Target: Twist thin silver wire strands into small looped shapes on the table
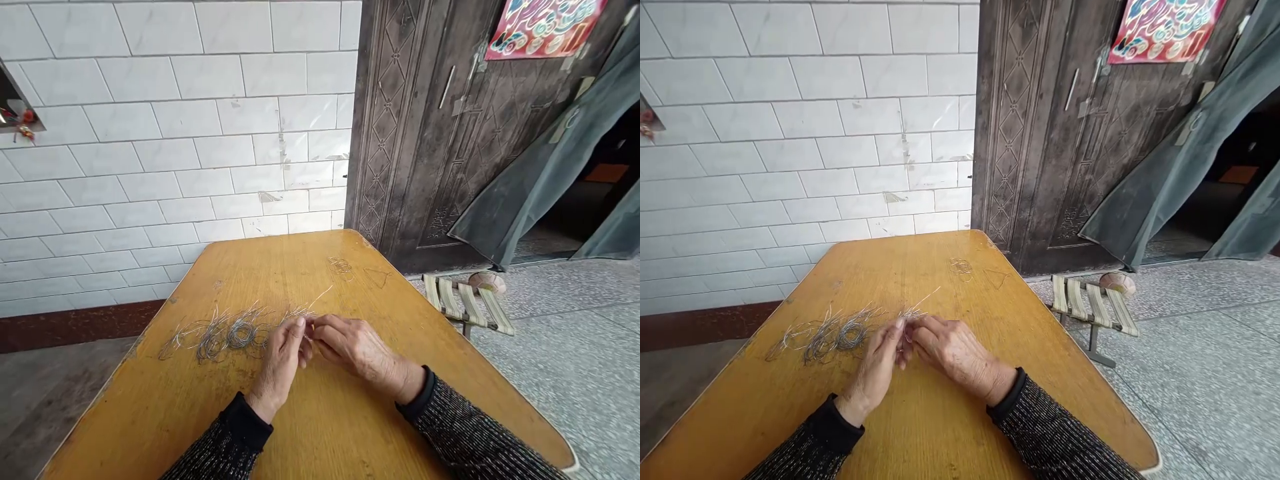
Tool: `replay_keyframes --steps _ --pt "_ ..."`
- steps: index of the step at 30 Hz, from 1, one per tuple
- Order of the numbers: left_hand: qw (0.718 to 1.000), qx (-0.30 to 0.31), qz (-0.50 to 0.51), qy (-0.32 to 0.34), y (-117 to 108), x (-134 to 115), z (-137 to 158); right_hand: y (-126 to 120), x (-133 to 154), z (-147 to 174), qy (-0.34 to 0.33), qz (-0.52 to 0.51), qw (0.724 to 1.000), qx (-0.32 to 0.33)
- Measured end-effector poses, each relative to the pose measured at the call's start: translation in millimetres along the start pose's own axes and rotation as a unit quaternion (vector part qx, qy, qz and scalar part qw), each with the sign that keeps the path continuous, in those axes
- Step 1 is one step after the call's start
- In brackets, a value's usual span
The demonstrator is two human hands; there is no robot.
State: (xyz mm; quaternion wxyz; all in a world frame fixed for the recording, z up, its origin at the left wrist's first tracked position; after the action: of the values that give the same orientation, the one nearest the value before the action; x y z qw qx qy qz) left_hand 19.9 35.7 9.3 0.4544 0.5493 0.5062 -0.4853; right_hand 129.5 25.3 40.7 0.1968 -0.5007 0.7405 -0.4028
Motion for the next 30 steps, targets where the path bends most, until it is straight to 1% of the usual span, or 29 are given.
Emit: replay_keyframes --steps 2,3,5,6,8,10,11,13,14,18,21,24,27,30 --pt "1.000 -0.018 0.011 0.004 -3.7 -1.8 -1.1 -0.5 5.4 0.8 -0.018 -0.001 1.000 -0.015" --pt "0.999 -0.022 0.023 0.003 -4.8 -1.2 -1.6 -2.7 5.0 1.0 -0.011 -0.010 0.999 -0.033" --pt "0.998 -0.023 0.057 -0.011 -5.6 2.3 -2.7 -10.2 -1.6 1.4 0.038 -0.049 0.994 -0.087" --pt "0.997 -0.020 0.072 -0.021 -5.3 4.7 -3.0 -13.6 -7.5 2.1 0.077 -0.075 0.987 -0.115" --pt "0.995 -0.010 0.094 -0.037 -3.5 8.5 -3.0 -14.3 -22.0 4.4 0.176 -0.151 0.962 -0.142" --pt "0.994 0.005 0.099 -0.045 -0.7 10.4 -2.3 -4.8 -33.1 6.5 0.258 -0.258 0.923 -0.123" --pt "0.994 0.011 0.097 -0.045 0.5 11.0 -1.9 1.8 -35.6 6.8 0.281 -0.314 0.901 -0.105" --pt "0.995 0.017 0.091 -0.044 2.0 11.9 -1.4 12.1 -36.5 6.4 0.298 -0.398 0.864 -0.084" --pt "0.995 0.018 0.088 -0.044 2.3 12.6 -1.4 15.3 -36.6 6.2 0.302 -0.420 0.851 -0.083" --pt "0.995 0.010 0.089 -0.052 0.9 16.5 -3.2 21.4 -41.6 8.9 0.350 -0.452 0.814 -0.101" --pt "0.993 0.005 0.097 -0.061 -0.5 17.6 -4.3 25.4 -43.7 10.0 0.377 -0.482 0.786 -0.089" --pt "0.988 0.030 0.128 -0.075 2.8 16.4 -3.4 26.1 -45.4 11.2 0.391 -0.504 0.764 -0.100" --pt "0.984 0.062 0.149 -0.080 7.6 15.0 -1.8 24.9 -46.7 13.1 0.389 -0.517 0.751 -0.129" --pt "0.985 0.043 0.152 -0.075 5.4 16.8 -2.7 24.6 -47.8 15.5 0.383 -0.528 0.741 -0.157"
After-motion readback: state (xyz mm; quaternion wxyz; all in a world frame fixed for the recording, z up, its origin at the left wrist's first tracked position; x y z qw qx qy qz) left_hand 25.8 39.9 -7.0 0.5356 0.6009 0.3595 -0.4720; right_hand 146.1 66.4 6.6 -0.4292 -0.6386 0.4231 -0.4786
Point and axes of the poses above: each hand's wrist, its own z-axis away from the middle knuckle, its own y-axis out of the palm, x = y × z, the point moved 6 cm from there along -z, towards the middle knuckle, and after that the axes turned 2 degrees about -y, right-handed, at the moved point
